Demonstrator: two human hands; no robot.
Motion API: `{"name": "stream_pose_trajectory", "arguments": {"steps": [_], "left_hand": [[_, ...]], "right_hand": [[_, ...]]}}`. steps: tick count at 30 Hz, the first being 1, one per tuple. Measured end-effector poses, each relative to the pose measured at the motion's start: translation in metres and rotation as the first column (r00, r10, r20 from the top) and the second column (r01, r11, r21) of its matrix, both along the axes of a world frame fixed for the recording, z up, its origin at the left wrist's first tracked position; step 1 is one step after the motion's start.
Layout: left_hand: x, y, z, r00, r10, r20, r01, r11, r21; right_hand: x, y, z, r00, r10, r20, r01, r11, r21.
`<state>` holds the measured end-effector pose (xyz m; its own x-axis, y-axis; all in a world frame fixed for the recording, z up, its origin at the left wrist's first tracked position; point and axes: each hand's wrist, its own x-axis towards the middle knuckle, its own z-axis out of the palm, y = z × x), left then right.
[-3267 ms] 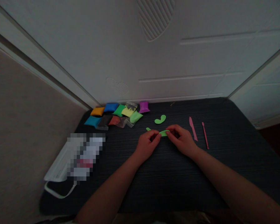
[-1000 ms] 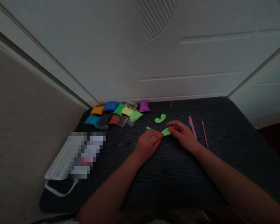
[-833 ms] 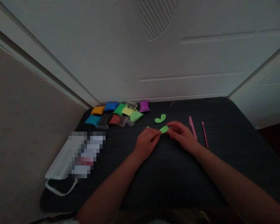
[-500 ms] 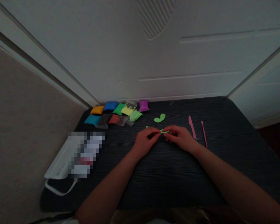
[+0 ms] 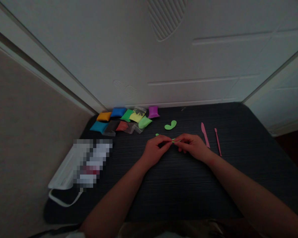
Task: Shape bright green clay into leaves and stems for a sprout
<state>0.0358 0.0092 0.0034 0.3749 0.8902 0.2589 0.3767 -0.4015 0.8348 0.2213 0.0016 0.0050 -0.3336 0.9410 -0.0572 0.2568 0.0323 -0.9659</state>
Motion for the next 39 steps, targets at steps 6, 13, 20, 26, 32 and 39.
{"name": "stream_pose_trajectory", "arguments": {"steps": [6,13,20,26,32,39], "left_hand": [[0.0,0.001,0.001,1.0,-0.007,-0.004,0.007,0.999,-0.036],[-0.001,0.002,-0.002,0.997,0.034,0.066,-0.027,0.995,-0.092],[-0.001,0.003,-0.001,0.996,0.019,0.092,-0.008,0.993,-0.117],[-0.004,0.007,0.0,0.991,-0.005,0.134,0.032,0.979,-0.202],[-0.006,0.01,0.001,0.989,-0.025,0.145,0.06,0.968,-0.244],[-0.007,0.012,0.001,0.981,-0.017,0.195,0.071,0.958,-0.278]], "right_hand": [[0.0,-0.001,0.002,1.0,0.007,0.025,-0.007,1.0,0.007],[-0.001,-0.001,0.002,0.999,-0.045,0.019,0.045,0.999,-0.004],[0.0,-0.002,0.001,0.997,-0.071,0.028,0.071,0.997,-0.003],[0.0,0.0,0.002,0.999,-0.033,0.014,0.033,0.999,-0.01],[0.002,0.001,0.002,1.0,-0.013,0.004,0.013,0.999,-0.029],[0.002,0.002,0.002,1.0,-0.021,0.001,0.021,0.999,-0.025]]}}
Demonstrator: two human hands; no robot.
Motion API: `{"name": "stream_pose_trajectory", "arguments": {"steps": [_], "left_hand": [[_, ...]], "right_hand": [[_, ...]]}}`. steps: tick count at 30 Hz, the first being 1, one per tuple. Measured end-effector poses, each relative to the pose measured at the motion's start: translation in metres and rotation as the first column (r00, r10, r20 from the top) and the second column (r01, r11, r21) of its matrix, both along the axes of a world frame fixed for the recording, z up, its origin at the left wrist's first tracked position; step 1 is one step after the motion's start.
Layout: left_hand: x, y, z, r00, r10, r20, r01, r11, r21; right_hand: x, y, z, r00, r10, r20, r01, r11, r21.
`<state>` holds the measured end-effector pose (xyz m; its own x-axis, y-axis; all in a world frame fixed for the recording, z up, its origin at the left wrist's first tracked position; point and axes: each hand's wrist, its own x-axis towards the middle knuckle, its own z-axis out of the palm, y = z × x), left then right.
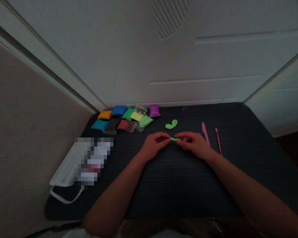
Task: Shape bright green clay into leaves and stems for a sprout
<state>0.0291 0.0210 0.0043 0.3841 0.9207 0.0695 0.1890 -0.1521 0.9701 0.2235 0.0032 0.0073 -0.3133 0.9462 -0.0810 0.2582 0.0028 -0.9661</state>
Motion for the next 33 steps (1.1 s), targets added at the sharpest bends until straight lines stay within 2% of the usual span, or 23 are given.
{"name": "stream_pose_trajectory", "arguments": {"steps": [9,19,25,28,33], "left_hand": [[-0.0008,0.0011,0.0008,0.999,-0.015,0.051,0.019,0.996,-0.085],[-0.003,0.0036,-0.0015,0.995,-0.023,0.098,0.038,0.989,-0.145],[-0.0032,0.0038,0.0023,0.989,-0.063,0.134,0.076,0.993,-0.094],[-0.0036,0.0042,0.0023,0.974,-0.047,0.223,0.09,0.978,-0.186],[-0.0041,0.0056,-0.0028,0.953,0.049,0.299,0.055,0.943,-0.328]], "right_hand": [[0.0011,0.0007,0.0019,1.0,-0.006,0.009,0.006,1.0,0.001],[0.0,0.0008,0.0034,0.998,-0.031,-0.056,0.027,0.997,-0.072],[0.0009,0.0023,0.0019,0.997,-0.003,-0.081,-0.003,0.997,-0.072],[0.0014,0.0024,0.0018,0.995,-0.001,-0.101,-0.005,0.998,-0.058],[0.0015,0.0031,-0.0004,0.99,0.032,-0.136,-0.044,0.995,-0.086]]}}
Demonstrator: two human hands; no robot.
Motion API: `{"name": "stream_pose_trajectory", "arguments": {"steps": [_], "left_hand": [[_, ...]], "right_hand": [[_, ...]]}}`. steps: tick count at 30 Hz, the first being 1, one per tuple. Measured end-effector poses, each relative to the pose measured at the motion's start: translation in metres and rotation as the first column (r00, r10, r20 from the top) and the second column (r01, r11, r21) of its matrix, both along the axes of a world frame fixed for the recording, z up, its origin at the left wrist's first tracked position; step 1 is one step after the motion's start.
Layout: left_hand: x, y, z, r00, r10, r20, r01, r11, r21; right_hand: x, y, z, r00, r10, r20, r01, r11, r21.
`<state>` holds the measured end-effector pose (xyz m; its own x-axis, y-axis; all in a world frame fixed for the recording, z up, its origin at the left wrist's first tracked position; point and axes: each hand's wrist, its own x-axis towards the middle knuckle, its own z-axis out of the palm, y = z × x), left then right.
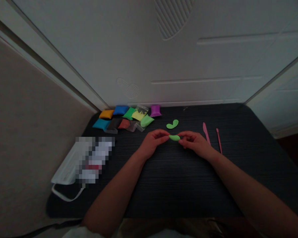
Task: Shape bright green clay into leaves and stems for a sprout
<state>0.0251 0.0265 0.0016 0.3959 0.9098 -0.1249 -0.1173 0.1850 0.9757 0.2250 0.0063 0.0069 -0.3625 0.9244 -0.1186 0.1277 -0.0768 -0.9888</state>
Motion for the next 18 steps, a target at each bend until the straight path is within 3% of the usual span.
{"name": "stream_pose_trajectory", "arguments": {"steps": [10,18], "left_hand": [[0.0017,0.0,-0.0026,0.998,0.036,0.05,-0.035,0.999,-0.021],[0.0023,0.0005,-0.0035,0.997,0.059,0.055,-0.058,0.998,-0.031]], "right_hand": [[0.0004,0.0011,-0.003,0.999,-0.001,0.032,0.0,0.999,0.038],[-0.0012,-0.0009,0.0005,0.999,0.031,-0.007,-0.031,0.999,-0.019]]}}
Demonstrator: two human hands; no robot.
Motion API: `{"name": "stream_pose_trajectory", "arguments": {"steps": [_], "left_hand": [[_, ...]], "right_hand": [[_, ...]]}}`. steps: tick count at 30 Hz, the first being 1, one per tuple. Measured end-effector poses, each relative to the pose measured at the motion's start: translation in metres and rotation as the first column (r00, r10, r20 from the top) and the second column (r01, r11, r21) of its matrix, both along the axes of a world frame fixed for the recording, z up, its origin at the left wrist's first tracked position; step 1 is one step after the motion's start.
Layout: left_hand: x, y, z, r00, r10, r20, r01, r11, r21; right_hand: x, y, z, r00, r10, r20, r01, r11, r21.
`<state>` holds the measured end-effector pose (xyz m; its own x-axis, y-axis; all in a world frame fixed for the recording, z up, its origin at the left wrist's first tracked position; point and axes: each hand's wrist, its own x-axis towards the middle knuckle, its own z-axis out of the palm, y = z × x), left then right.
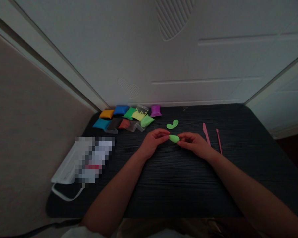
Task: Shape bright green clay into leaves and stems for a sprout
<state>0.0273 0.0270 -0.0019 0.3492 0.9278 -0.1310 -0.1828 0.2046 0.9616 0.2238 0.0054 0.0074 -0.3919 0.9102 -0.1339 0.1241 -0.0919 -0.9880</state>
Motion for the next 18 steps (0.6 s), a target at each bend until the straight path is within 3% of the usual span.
{"name": "stream_pose_trajectory", "arguments": {"steps": [9,18], "left_hand": [[0.0001,-0.0004,0.0007,0.999,0.013,-0.03,-0.012,1.0,0.012],[0.0004,-0.0011,0.0013,1.0,0.0,-0.022,0.0,1.0,0.004]], "right_hand": [[0.0007,0.0007,0.0016,0.998,0.015,0.067,-0.021,0.996,0.091],[-0.0004,0.0001,-0.0026,1.0,-0.025,0.015,0.023,0.994,0.107]]}}
